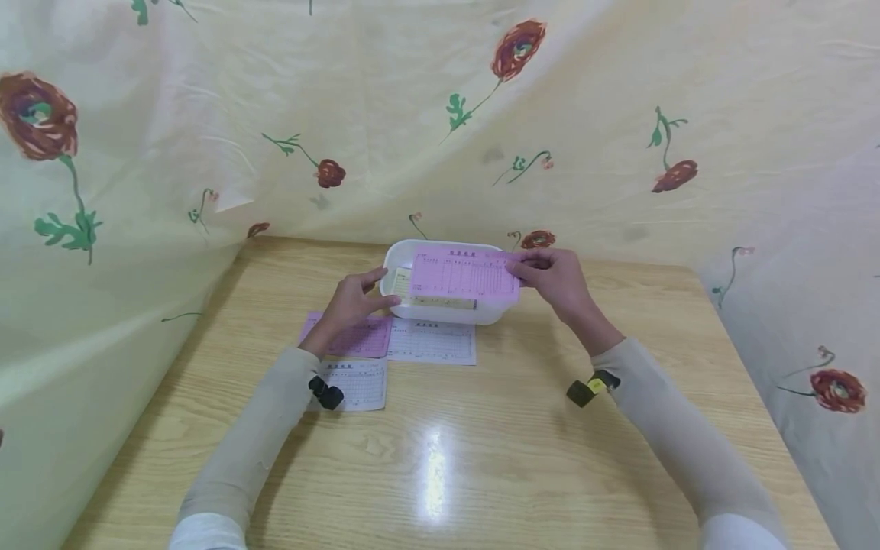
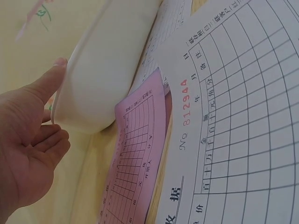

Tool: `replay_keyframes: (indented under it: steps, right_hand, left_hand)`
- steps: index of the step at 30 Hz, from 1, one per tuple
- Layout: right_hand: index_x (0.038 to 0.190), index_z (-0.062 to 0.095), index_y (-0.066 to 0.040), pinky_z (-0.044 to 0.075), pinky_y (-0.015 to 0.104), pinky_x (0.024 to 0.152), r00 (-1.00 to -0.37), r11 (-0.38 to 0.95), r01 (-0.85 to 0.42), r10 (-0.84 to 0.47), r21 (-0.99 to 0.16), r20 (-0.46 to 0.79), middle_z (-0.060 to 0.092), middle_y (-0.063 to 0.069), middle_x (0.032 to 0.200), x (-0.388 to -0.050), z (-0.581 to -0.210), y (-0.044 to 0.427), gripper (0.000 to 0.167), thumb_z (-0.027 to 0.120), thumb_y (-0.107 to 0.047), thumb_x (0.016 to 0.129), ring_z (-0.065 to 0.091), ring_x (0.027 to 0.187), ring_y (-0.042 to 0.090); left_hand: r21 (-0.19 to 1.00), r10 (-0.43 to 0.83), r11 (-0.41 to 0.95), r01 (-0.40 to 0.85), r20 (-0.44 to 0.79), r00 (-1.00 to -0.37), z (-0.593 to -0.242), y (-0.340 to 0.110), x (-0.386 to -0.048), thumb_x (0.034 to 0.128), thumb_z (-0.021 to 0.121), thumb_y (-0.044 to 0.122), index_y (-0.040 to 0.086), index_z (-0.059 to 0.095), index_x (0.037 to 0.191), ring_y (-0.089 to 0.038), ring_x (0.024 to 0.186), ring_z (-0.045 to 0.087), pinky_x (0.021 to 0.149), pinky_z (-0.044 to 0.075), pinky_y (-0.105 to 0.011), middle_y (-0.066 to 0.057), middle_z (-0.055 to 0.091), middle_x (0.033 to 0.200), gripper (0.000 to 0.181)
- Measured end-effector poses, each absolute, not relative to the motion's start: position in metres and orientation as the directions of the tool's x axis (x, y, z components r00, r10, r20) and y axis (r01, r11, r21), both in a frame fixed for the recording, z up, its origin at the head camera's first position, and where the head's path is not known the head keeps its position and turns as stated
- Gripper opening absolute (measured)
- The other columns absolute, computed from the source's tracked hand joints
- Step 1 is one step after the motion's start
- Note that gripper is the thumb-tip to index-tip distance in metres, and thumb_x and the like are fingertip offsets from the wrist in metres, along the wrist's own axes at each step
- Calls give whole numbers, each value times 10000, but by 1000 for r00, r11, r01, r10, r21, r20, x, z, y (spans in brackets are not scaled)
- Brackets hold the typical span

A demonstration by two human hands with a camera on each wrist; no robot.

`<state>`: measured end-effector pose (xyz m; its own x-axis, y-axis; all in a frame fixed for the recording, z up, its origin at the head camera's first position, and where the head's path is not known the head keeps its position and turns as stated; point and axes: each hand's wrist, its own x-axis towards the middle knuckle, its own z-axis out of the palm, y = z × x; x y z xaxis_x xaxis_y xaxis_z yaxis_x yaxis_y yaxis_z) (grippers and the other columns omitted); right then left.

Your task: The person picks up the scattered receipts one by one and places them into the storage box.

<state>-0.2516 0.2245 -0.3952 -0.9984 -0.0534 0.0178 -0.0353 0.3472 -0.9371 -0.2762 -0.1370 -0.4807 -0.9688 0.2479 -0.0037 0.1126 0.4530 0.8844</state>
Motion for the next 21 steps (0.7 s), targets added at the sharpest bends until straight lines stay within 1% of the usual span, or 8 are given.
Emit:
replay_keyframes:
  steps: [5,9,12,18,21]
  right_hand:
    - [1220,673,67,632,234,806,-1000,336,-6,-21,-942,-2,699,152,1088,-268,-400,225,337,732,-138,960,718,854,106]
    - [1225,664,68,631,286,857,-1000,316,15,8,-948,-13,689,205,1163,-282,-405,223,345,745,-120,947,720,865,105]
    - [1218,669,63,629,322,880,-1000,317,24,24,-948,-17,683,229,1189,-293,-411,222,330,744,-102,943,717,873,110]
    - [1206,681,63,636,292,840,-999,312,43,45,-949,-30,701,254,1186,-312,-424,218,334,769,-81,917,731,856,119]
    - [1210,684,57,635,316,853,-998,336,52,44,-940,-40,705,253,1185,-320,-428,214,341,775,-84,913,734,853,127]
  left_hand:
    - [881,242,460,106,-10,-970,-479,-136,-275,862,830,343,63,419,1536,-304,1475,399,1199,397,-411,-80,376,1617,839]
    - [879,239,466,99,-18,-971,-479,-136,-276,864,825,353,70,412,1542,-303,1479,393,1201,393,-409,-75,368,1620,843]
    - [879,242,466,100,-17,-970,-480,-136,-276,865,823,355,71,410,1542,-306,1479,391,1202,390,-411,-76,366,1621,842]
    - [883,247,458,108,-10,-969,-480,-136,-277,869,820,344,65,414,1539,-316,1478,391,1202,390,-420,-87,367,1619,831]
    - [882,245,458,109,-8,-969,-480,-136,-277,874,818,334,63,424,1535,-314,1476,396,1200,393,-417,-89,377,1615,816]
